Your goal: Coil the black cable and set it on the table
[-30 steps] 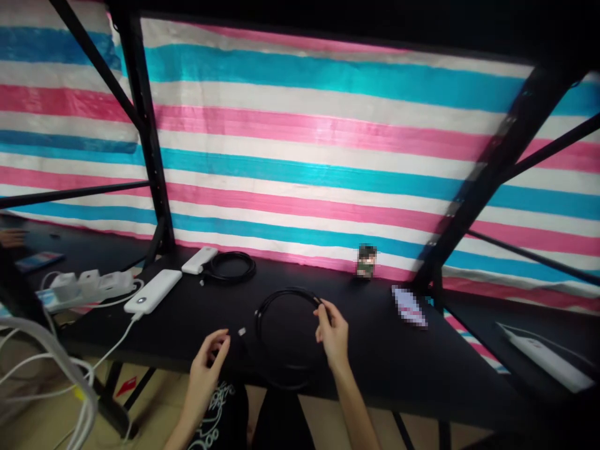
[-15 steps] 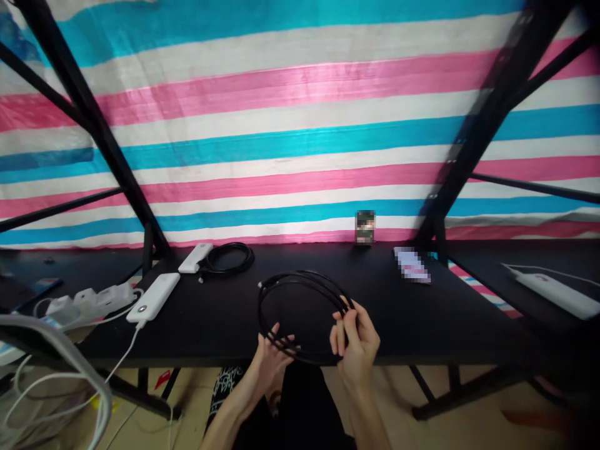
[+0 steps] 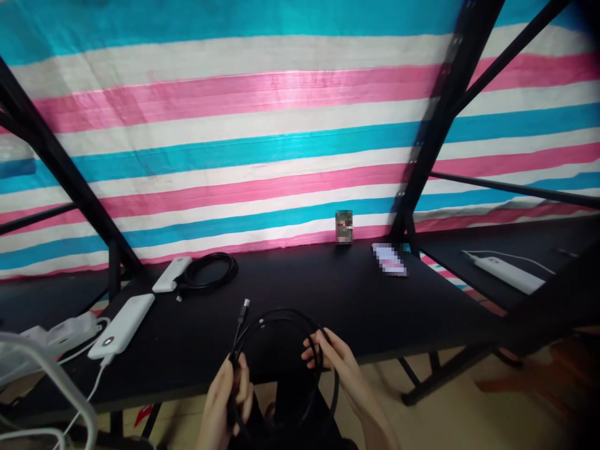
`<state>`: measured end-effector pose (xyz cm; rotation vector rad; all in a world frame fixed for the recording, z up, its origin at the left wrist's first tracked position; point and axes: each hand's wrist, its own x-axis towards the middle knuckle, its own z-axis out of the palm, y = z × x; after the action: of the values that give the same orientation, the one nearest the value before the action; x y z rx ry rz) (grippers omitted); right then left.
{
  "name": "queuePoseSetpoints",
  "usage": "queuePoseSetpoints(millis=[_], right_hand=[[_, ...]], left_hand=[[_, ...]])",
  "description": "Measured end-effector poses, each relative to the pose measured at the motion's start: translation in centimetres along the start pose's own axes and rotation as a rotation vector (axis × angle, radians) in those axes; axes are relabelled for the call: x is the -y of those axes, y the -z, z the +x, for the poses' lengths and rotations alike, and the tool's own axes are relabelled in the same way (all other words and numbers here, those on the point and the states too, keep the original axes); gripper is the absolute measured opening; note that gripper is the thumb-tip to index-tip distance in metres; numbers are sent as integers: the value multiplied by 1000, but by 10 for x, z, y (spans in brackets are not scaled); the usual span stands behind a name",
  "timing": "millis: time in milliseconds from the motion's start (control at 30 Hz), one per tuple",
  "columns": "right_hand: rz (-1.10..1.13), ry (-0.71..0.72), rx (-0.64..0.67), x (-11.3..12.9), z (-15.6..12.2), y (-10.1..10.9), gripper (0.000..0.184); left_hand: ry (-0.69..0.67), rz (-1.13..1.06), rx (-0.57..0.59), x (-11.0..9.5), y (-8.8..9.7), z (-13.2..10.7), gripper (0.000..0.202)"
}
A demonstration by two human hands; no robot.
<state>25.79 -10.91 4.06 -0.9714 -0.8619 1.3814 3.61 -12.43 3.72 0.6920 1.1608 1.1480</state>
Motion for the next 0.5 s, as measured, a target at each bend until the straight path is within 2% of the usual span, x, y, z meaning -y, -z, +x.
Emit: queuePoseSetpoints(millis=[133,267,400,500], right_hand=[[106,25,-1,1,-4,-12,39],[242,145,-193,3,-3,-10,40],[300,273,-386,12,-2,14,35],[393,349,-483,25,-8,41,30]], left_hand=[[-1,-14,-67,-13,23,-13,52],[-100,-54,-161,-26,38,-21,44],[-178,-154,-244,-40,39,-21,43],[-263,-243,-239,-53,41,-21,44]])
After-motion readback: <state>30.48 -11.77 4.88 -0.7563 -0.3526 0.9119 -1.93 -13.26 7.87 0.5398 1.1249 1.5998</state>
